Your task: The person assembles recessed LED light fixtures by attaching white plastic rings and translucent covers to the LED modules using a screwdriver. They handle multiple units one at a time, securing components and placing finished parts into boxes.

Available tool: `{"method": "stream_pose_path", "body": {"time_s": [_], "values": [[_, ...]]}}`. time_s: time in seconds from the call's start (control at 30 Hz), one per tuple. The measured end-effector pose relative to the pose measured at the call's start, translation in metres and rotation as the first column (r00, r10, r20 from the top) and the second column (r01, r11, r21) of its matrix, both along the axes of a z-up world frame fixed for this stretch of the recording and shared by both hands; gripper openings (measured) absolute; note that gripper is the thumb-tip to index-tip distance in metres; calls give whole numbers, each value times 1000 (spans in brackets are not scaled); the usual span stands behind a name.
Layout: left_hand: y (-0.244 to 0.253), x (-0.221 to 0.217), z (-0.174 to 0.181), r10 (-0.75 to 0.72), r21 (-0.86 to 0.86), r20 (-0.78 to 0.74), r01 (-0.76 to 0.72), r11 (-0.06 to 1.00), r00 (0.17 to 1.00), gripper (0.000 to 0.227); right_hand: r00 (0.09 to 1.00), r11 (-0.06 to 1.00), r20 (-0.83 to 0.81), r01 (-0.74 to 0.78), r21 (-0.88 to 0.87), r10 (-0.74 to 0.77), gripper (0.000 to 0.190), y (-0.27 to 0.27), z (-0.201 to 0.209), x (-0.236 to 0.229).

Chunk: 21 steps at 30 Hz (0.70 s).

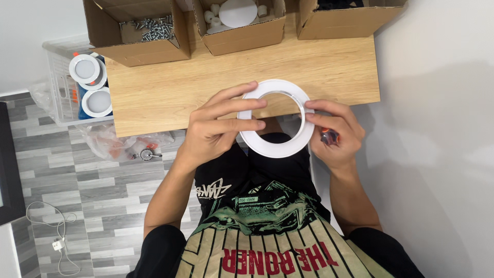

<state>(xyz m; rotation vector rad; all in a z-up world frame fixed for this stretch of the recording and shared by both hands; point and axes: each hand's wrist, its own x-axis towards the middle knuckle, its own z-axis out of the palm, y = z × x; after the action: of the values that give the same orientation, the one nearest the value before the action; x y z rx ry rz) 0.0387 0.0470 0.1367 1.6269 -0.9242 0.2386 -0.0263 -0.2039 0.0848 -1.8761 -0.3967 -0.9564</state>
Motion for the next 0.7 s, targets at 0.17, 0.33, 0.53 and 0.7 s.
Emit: {"method": "stream_pose_path", "body": {"time_s": [0.17, 0.33, 0.53, 0.7], "values": [[1, 2, -2, 44, -8, 76, -43, 999, 996, 21, 997, 999, 76, 8, -47, -4, 22, -3, 0, 8], [2, 4, -6, 142, -21, 248, -141, 990, 958, 24, 981, 992, 194, 7, -129, 19, 23, -3, -6, 22], [1, 7, -9, 229, -118, 370, -199, 973, 900, 26, 951, 981, 301, -3, -196, 63, 21, -6, -12, 33], [8, 11, -5, 280, -148, 335, -243, 959, 900, 16, 979, 951, 204, 61, -304, 3, 17, -3, 0, 32]]}}
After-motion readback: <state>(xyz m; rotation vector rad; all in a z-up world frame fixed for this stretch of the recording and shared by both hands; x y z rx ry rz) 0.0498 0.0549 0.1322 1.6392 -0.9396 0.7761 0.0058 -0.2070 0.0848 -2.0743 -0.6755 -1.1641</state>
